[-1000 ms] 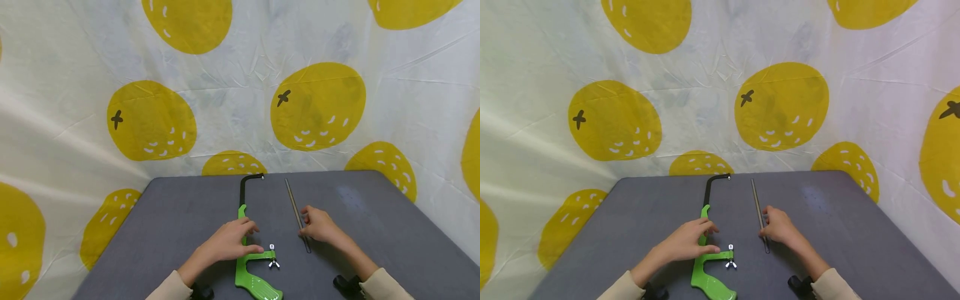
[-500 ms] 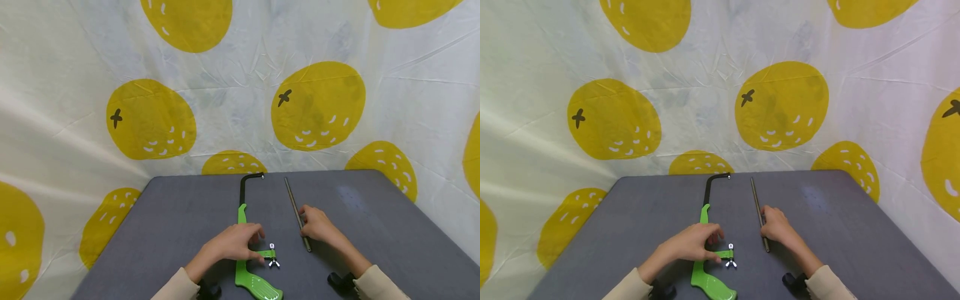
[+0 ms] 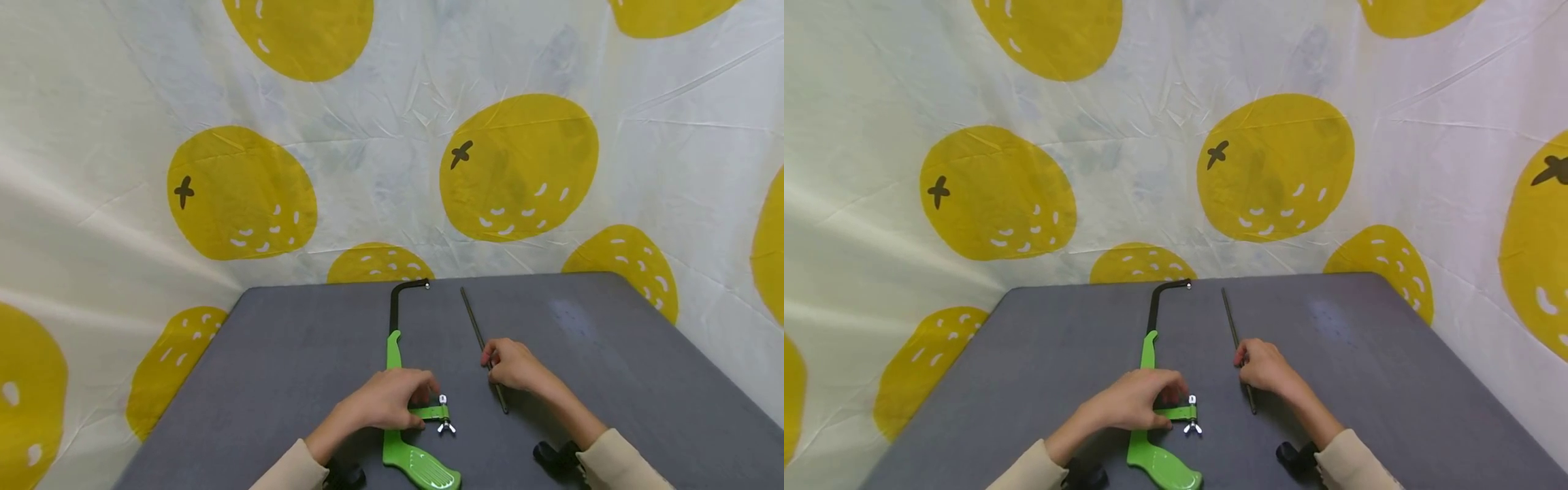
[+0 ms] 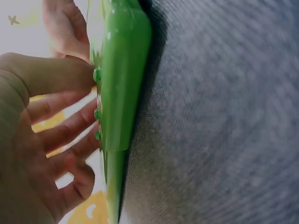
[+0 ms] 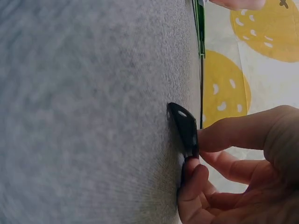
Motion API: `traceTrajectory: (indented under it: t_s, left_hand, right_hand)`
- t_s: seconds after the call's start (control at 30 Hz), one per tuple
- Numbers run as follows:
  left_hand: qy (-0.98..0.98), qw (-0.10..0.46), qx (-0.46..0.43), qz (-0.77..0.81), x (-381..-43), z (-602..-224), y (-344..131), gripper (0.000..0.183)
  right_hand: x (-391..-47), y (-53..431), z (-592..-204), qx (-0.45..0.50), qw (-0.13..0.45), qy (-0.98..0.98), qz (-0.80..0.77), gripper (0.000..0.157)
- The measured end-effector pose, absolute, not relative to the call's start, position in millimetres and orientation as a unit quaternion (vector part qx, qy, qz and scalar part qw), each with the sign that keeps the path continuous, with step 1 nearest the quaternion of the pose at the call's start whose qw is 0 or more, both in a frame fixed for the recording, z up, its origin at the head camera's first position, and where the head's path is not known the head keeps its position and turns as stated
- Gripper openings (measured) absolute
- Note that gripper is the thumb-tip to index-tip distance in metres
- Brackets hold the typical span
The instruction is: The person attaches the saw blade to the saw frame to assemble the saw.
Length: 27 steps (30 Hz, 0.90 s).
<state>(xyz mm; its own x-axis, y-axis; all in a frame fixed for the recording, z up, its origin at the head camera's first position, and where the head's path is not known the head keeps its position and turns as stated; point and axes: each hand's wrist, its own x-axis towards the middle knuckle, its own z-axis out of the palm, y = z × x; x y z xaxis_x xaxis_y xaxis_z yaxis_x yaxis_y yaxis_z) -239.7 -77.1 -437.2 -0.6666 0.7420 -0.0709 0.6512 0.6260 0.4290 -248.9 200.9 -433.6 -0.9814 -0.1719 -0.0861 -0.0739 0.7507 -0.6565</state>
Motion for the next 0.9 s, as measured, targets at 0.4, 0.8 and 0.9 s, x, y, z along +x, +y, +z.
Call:
traceTrajectory:
  t_s: [0.4, 0.8, 0.9]
  left_hand:
    - [0.896, 0.091, 0.409, 0.150, -238.5, -441.2, -77.2, 0.028]
    - [0.878, 0.127, 0.427, 0.177, -243.1, -442.2, -82.9, 0.023]
    - [0.876, 0.130, 0.427, 0.180, -244.0, -443.1, -83.4, 0.022]
  right_hand:
    - [-253.5, 216.8, -434.8, -0.101, 0.143, 0.876, -0.449, 0.024]
    - [-265.4, 231.3, -434.2, -0.124, 0.187, 0.826, -0.517, 0.033]
    - [-265.8, 230.7, -434.6, -0.134, 0.194, 0.812, -0.534, 0.041]
